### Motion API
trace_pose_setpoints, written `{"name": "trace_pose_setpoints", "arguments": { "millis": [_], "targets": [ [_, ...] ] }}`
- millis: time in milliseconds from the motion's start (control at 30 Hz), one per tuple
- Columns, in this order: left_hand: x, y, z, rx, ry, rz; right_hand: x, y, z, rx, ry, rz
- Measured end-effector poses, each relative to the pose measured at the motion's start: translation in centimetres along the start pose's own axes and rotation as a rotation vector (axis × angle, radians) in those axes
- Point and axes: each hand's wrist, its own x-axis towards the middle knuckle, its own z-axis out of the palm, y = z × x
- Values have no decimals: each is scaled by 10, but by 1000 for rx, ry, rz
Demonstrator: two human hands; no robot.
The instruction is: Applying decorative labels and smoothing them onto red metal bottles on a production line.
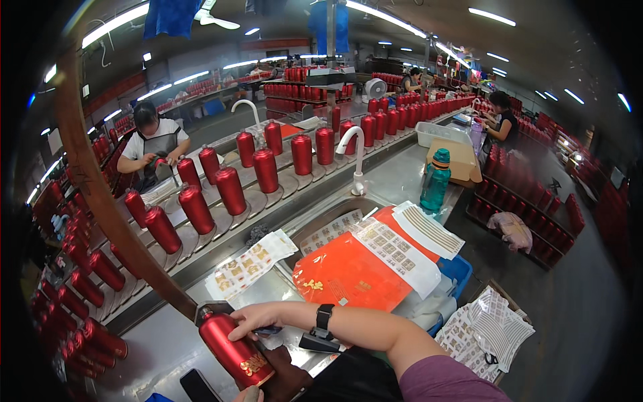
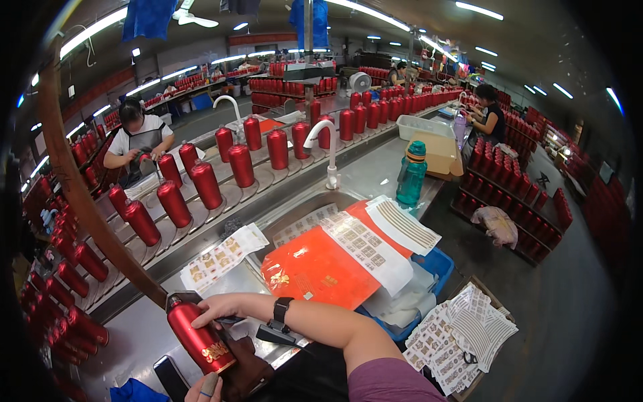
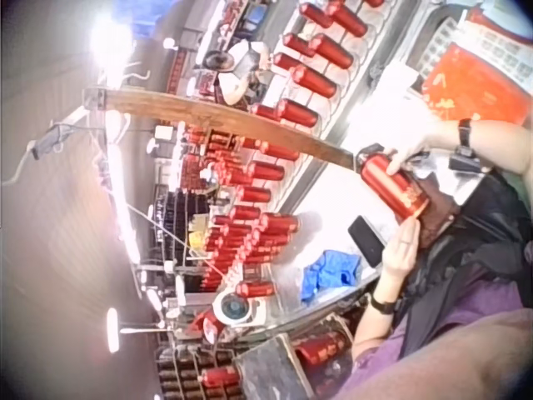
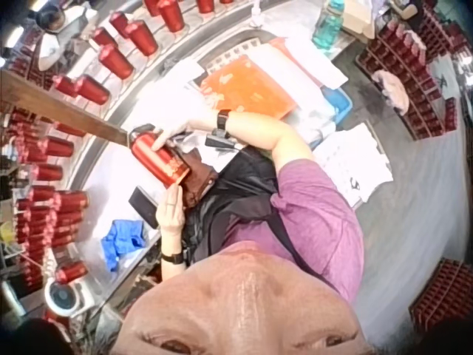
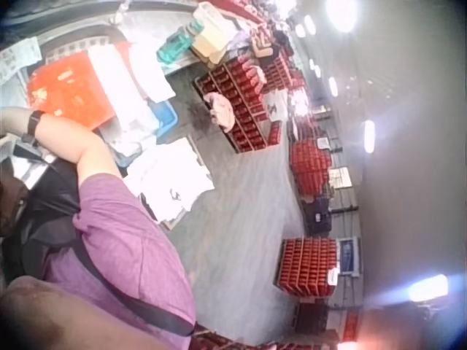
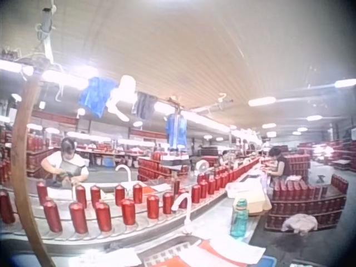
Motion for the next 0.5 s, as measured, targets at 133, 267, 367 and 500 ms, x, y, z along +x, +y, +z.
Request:
{"name": "trace_pose_setpoints", "arguments": {
  "millis": [133,267,367,500],
  "targets": [
    [-4,4,-6,8,-10,-15,2,-6,35,72,112,-177],
    [-5,3,-5,19,-13,-46,-3,-38,41,-724,388,74],
    [-1,3,1,-3,1,-35,-4,-9,10,-310,239,-95],
    [-1,1,8,-23,0,-42,2,14,11,41,96,82]
  ]
}}
